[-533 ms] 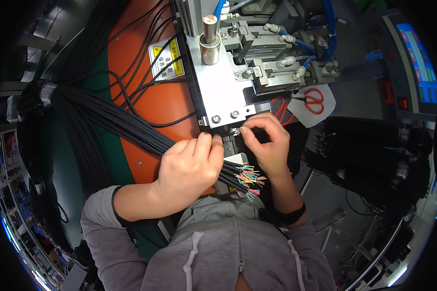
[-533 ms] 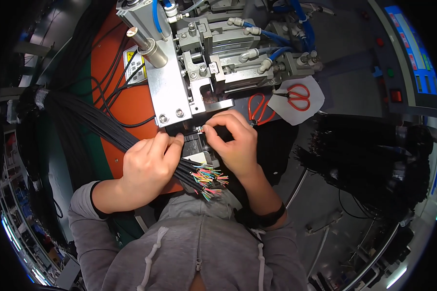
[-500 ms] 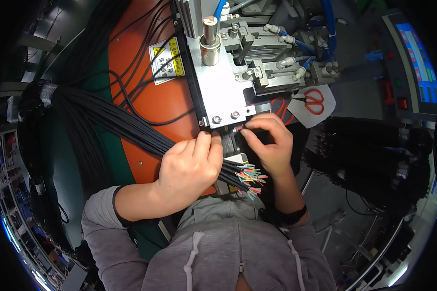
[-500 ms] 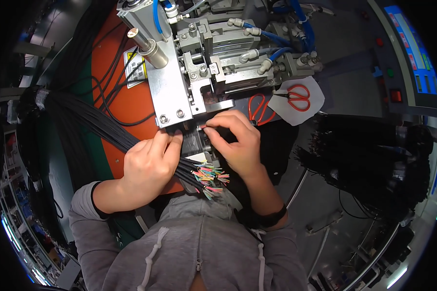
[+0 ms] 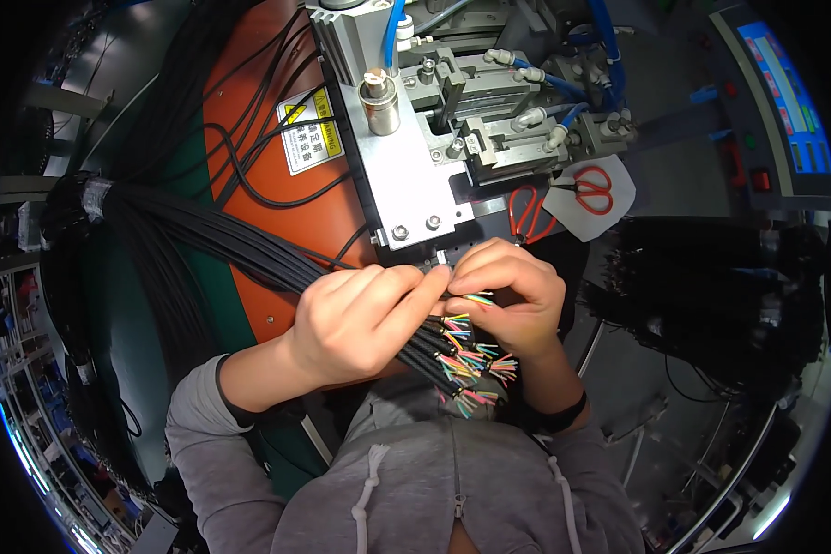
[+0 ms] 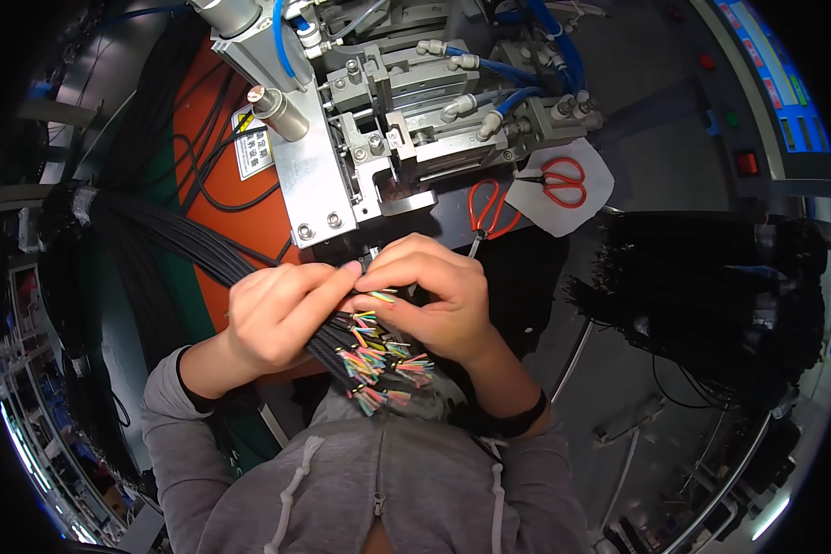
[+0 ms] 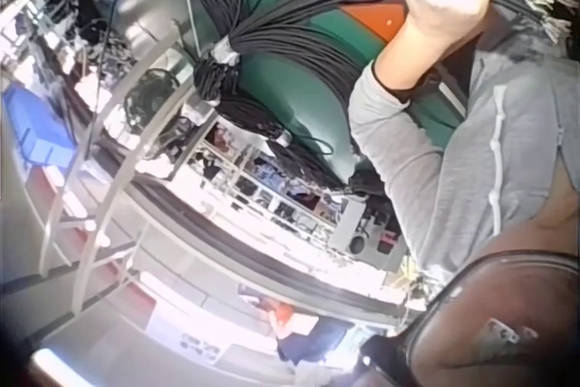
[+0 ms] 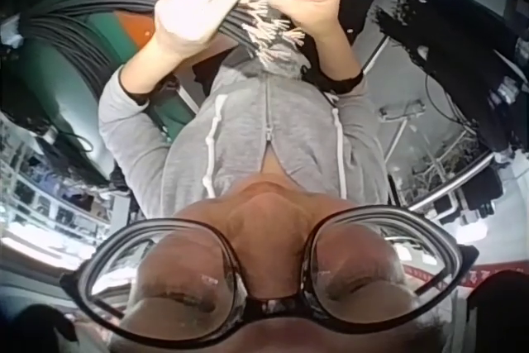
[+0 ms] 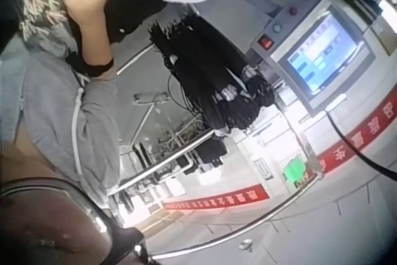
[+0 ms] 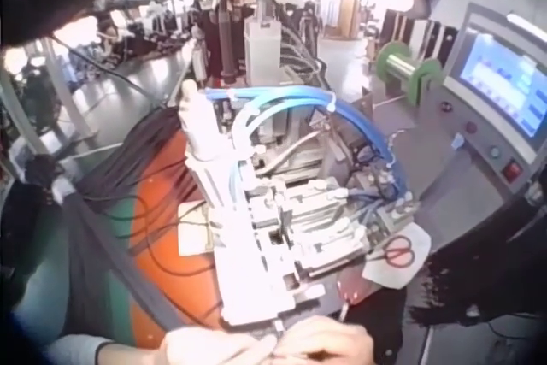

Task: The person gathers a bundle of cables, separates a single cable, and inserts the wire ends into a crimping machine. After repeating this for several cables, they hang the bundle on a metal rack and retrieve a new bundle to continue the task.

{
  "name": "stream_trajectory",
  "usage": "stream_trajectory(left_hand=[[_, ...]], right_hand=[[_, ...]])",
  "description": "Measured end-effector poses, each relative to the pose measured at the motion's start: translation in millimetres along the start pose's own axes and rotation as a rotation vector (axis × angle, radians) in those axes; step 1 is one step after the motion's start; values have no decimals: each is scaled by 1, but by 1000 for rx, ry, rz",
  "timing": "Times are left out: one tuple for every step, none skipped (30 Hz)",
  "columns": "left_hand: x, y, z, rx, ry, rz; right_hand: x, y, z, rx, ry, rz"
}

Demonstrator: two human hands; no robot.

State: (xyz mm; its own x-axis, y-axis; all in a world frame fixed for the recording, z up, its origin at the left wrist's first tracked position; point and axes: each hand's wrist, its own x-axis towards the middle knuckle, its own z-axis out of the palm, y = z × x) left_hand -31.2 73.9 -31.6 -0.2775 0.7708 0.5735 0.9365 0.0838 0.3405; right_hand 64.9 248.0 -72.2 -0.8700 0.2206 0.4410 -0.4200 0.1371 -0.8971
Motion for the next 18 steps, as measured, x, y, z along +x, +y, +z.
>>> stream_trajectory(left_hand=[[-1, 0, 2, 20, 16, 10], [-3, -1, 5, 37, 32, 22], [-4, -1, 7, 54, 48, 33], [-4, -1, 7, 54, 48, 31], [-5, 0, 6, 44, 46, 15], [-5, 1, 6, 33, 43, -1], [-6, 2, 6, 24, 41, -18], [-6, 1, 6, 25, 42, -20], [-6, 1, 6, 18, 48, -17], [-6, 1, 6, 11, 54, -15], [-6, 1, 6, 4, 60, -12], [-6, 1, 6, 4, 60, -13], [-6, 1, 6, 10, 49, -9], [-7, 1, 7, 16, 38, -5], [-7, 1, 7, 22, 26, 0], [-7, 0, 7, 22, 26, -2], [-7, 0, 9, 39, 35, 3], [-7, 0, 11, 57, 44, 8]], right_hand=[[2, -3, 6, -28, 1, -10], [2, -2, 12, -28, 0, -9], [1, -1, 21, 58, 115, -10], [1, 1, 28, 144, 229, -9], [0, 2, 31, 229, 343, -9], [2, 2, 29, 229, 343, -8], [5, 2, 26, 62, 290, -86], [9, 2, 23, -105, 235, -164], [10, 1, 20, -271, 179, -241], [10, 1, 18, -271, 177, -240], [10, 0, 16, -241, 124, -211], [9, 0, 15, -213, 72, -182], [8, -1, 15, -185, 21, -152], [6, -2, 16, -184, 20, -151], [3, -3, 19, -22, 91, -23], [0, -5, 22, 139, 163, 106], [-1, -5, 24, 300, 233, 236], [-1, -5, 22, 299, 232, 238]])
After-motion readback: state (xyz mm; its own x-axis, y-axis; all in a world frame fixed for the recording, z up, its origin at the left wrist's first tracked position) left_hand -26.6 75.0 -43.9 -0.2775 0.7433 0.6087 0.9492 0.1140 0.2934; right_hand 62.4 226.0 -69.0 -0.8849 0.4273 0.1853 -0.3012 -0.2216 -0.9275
